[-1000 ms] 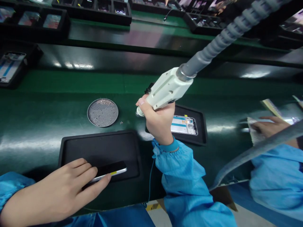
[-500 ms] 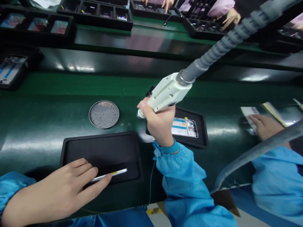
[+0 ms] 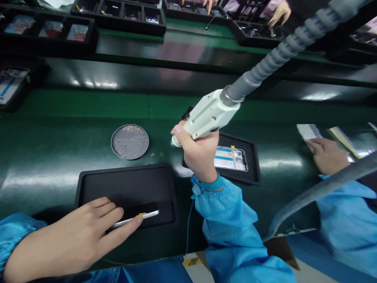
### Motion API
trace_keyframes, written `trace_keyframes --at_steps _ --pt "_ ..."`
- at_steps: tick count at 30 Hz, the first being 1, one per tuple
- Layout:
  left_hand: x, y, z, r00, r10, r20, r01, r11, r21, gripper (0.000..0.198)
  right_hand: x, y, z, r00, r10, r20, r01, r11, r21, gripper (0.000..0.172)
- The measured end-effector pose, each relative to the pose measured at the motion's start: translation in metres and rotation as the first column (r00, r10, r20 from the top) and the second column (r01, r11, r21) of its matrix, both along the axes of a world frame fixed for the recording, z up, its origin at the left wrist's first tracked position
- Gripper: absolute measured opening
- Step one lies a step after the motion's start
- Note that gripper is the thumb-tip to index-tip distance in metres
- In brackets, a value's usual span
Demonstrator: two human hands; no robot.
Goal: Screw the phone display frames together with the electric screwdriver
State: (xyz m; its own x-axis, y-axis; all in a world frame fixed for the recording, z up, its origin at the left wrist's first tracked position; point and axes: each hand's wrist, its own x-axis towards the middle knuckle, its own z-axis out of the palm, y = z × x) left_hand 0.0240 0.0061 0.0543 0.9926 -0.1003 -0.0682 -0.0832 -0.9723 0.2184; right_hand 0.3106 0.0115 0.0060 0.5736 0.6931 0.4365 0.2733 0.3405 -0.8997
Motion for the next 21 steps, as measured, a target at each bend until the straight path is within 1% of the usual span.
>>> trace_keyframes --at_steps 8,13,17,21 --pt "0.0006 0.0005 -0.0019 1.000 0.001 0.018 -0.002 1.000 0.027 0.067 0.0003 0.0003 -0.0002 1.000 0.014 -0.022 -0.013 1.000 0.024 0.017" --pt "-0.0007 0.0000 -0.0008 1.000 0.004 0.005 -0.004 1.000 0.013 0.067 -0.0001 -0.0002 -0.0003 1.000 0.011 -0.008 -0.011 1.000 0.005 0.016" --pt "-0.0020 -0.0004 -0.0045 0.999 0.025 0.022 -0.025 1.000 0.014 0.068 -0.0002 -0.0002 -0.0003 0.999 0.021 -0.031 -0.021 1.000 0.022 0.015" --pt "-0.0014 -0.0009 -0.0046 0.999 0.048 -0.003 -0.048 0.999 0.015 0.072 0.0001 0.0000 0.0001 1.000 0.013 -0.023 -0.013 1.000 0.003 0.017"
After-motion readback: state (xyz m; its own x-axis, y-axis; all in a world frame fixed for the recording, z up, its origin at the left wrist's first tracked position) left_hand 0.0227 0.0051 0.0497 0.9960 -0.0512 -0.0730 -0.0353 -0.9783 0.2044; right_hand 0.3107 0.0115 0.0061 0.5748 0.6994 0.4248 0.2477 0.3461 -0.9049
